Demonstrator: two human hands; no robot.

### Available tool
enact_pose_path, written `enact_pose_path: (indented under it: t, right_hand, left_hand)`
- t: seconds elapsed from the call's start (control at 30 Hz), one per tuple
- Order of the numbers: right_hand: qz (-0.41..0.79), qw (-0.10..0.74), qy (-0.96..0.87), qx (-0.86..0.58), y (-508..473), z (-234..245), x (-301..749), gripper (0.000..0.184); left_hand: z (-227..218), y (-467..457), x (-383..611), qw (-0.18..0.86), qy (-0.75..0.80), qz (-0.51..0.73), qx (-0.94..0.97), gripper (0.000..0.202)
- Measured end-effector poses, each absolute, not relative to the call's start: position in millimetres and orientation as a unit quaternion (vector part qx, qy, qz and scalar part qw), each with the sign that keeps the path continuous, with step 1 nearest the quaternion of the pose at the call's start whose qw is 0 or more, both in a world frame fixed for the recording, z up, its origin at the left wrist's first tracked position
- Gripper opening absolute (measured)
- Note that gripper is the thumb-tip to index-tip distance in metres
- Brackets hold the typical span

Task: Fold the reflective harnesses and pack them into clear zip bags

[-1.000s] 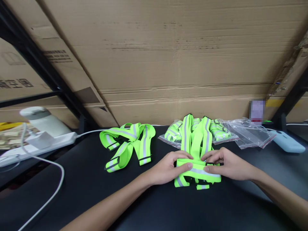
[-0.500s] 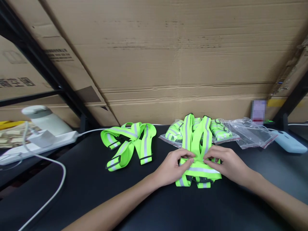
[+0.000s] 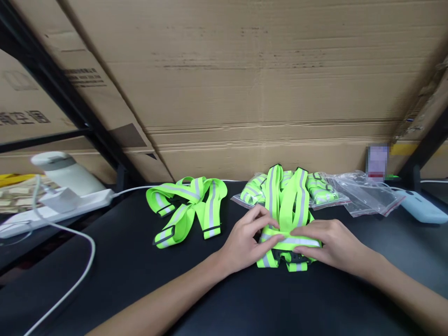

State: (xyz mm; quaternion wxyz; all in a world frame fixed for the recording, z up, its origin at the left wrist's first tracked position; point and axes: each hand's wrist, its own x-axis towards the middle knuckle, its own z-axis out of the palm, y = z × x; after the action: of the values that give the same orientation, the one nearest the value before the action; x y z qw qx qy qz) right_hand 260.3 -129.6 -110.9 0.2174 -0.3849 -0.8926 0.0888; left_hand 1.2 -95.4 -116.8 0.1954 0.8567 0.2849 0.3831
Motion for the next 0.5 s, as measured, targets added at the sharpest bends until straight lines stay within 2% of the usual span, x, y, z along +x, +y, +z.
enact_pose_path:
  t: [0.07,0.2,0.3,0.33,0.4,0.5]
  right_hand:
    - [0.092,0.202,-0.901,-0.372,-129.8,-108.9,260.7,0.032]
    - [0.094,0.185,-0.902,-0.379,-133.6,-101.1,260.2,0.041]
    - [0.091,0.176,-0.901,-0.387,-135.8,-98.7,259.0,0.069]
    - [0.087,0.172,-0.901,-0.388,-136.0,-98.9,258.8,0.072]
    - [0.082,0.164,-0.902,-0.39,-135.7,-100.2,258.8,0.067]
    - [0.093,0.166,-0.9,-0.392,-134.9,-101.1,259.1,0.043]
  left_hand:
    - [-108.8,-94.3,-6.6,0.163,0.217,0.348,0.897,0.028]
    - [-96.0,-90.6,-18.2,0.14,0.161,0.263,0.941,0.057]
    - [-97.4,-88.1,-19.6,0.13,0.173,0.253,0.943,0.043]
    - [-99.7,-87.8,-18.8,0.133,0.174,0.26,0.94,0.037]
    - [-105.2,-88.0,-15.7,0.151,0.183,0.288,0.928,0.031]
    - [-110.4,-90.0,-9.8,0.197,0.244,0.327,0.891,0.037]
